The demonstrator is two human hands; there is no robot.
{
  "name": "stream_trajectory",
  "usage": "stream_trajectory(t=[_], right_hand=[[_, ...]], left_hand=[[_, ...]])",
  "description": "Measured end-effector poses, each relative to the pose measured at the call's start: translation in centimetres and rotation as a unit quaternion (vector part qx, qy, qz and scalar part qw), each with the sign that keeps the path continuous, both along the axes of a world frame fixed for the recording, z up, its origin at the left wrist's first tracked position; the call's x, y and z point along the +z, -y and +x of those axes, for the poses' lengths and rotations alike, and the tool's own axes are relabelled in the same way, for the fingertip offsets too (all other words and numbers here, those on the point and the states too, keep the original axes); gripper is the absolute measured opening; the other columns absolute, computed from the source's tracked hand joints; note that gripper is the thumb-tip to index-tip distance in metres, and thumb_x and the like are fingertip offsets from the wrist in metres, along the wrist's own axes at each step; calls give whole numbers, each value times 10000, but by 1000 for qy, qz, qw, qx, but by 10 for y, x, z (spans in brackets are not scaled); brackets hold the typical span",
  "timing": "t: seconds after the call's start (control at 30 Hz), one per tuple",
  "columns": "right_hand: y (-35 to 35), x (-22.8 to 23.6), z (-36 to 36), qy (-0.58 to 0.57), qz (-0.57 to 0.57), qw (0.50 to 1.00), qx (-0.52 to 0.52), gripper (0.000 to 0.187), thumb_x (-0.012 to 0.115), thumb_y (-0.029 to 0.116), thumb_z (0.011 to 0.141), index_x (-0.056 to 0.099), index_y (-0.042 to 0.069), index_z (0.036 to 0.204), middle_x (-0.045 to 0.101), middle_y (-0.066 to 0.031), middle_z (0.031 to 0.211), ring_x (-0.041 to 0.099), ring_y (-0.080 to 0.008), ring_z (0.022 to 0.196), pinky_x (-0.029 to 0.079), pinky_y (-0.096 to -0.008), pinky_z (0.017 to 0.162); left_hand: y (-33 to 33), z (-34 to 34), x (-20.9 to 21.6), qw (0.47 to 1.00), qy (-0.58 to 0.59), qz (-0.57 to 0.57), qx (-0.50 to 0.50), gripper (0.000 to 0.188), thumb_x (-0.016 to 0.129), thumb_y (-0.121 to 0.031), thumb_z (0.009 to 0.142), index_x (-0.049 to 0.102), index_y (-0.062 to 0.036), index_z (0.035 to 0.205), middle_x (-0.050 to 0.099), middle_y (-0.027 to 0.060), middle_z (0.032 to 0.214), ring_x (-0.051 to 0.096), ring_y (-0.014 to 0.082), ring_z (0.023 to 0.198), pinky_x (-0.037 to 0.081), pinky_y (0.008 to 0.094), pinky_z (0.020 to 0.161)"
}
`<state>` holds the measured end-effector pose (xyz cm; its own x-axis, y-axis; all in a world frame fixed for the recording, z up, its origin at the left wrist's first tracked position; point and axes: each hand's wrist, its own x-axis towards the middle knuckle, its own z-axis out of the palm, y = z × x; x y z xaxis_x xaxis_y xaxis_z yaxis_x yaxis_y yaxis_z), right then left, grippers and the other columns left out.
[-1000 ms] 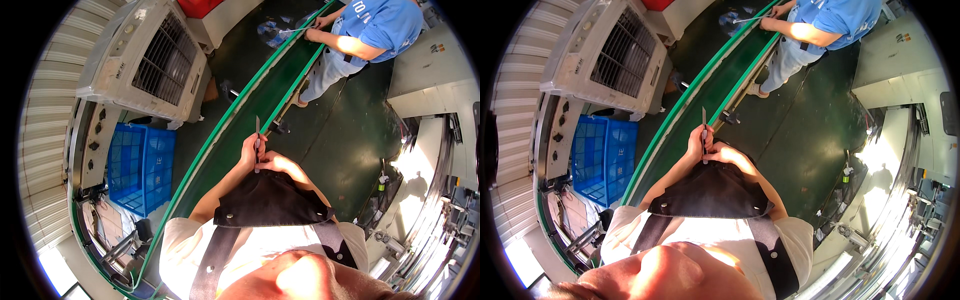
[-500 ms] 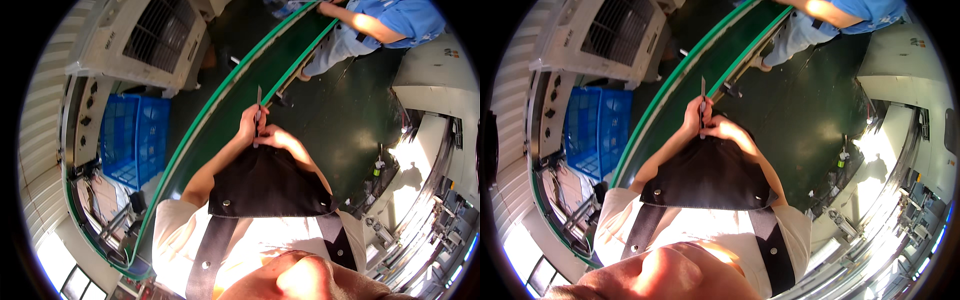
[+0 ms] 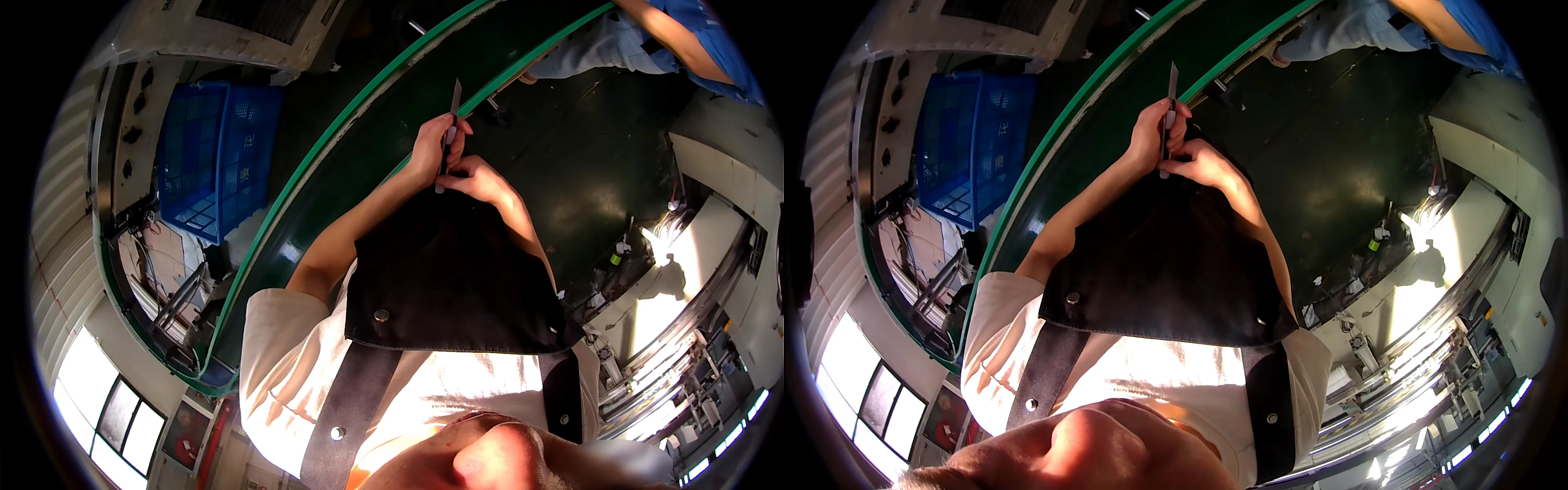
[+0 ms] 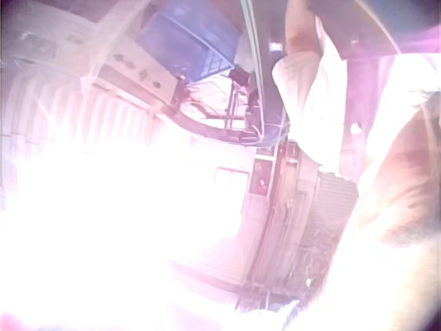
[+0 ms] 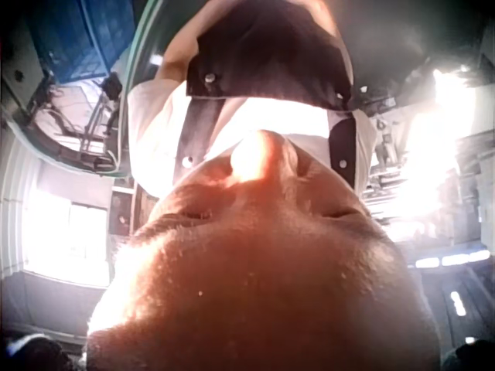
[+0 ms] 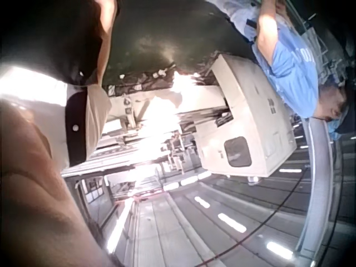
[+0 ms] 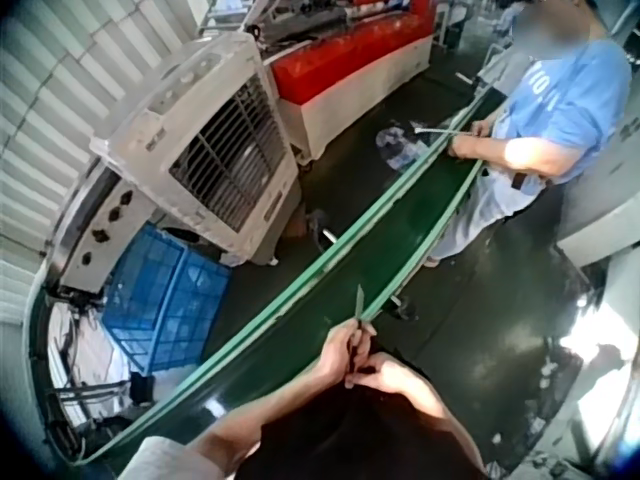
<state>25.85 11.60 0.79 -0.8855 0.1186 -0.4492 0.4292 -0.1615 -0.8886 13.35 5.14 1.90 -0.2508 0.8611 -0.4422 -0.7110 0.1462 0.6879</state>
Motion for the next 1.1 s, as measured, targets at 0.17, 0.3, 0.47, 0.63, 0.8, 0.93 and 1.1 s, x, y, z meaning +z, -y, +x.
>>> stream_trajectory(t=[0.17,0.3,0.47,0.63,0.8,0.93,1.1], right_hand=[[-1,5,0,-5,28,1000,12,200,666,200,778,650,8,831,644,-56,792,571,-131,766,431,-274,733],[-1,6,0,-30,-14,999,12,202,663,203,784,649,14,851,641,-57,821,569,-136,795,428,-276,748],[-1,7,1,-26,-10,999,16,204,659,205,791,647,14,863,635,-51,813,567,-135,797,430,-274,756],[1,3,0,-37,-7,999,9,221,663,225,795,645,15,862,634,-48,809,564,-129,790,431,-271,751],[1,2,0,-25,6,1000,3,232,669,235,794,647,7,834,625,-43,790,547,-118,758,420,-268,731],[1,5,1,-12,2,1000,-7,234,670,235,794,647,6,834,625,-42,788,548,-117,761,421,-270,734],[1,11,0,-7,30,999,24,220,644,214,808,651,15,901,651,-49,851,573,-129,830,425,-271,787]], left_hand=[[0,-2,0,1000,26,5,-5,352,273,-252,927,503,4,854,384,38,498,341,132,384,307,265,388],[1,-4,1,998,67,9,2,344,273,-258,928,495,-3,859,385,40,489,340,138,366,306,268,374],[1,-3,-2,998,63,11,4,326,283,-271,928,477,-23,844,388,39,491,342,140,359,305,271,363],[2,-4,-1,998,67,10,8,308,293,-273,927,459,-37,818,382,38,490,344,141,360,304,271,360],[1,-4,-1,997,71,-9,8,298,293,-271,924,455,-49,808,375,36,488,335,135,359,294,269,362],[-1,-2,-1,999,52,-2,2,297,294,-271,922,457,-51,805,374,32,488,334,134,359,291,270,363],[2,-2,3,999,37,-6,4,296,297,-273,921,459,-51,808,378,31,491,335,134,360,290,270,363]])
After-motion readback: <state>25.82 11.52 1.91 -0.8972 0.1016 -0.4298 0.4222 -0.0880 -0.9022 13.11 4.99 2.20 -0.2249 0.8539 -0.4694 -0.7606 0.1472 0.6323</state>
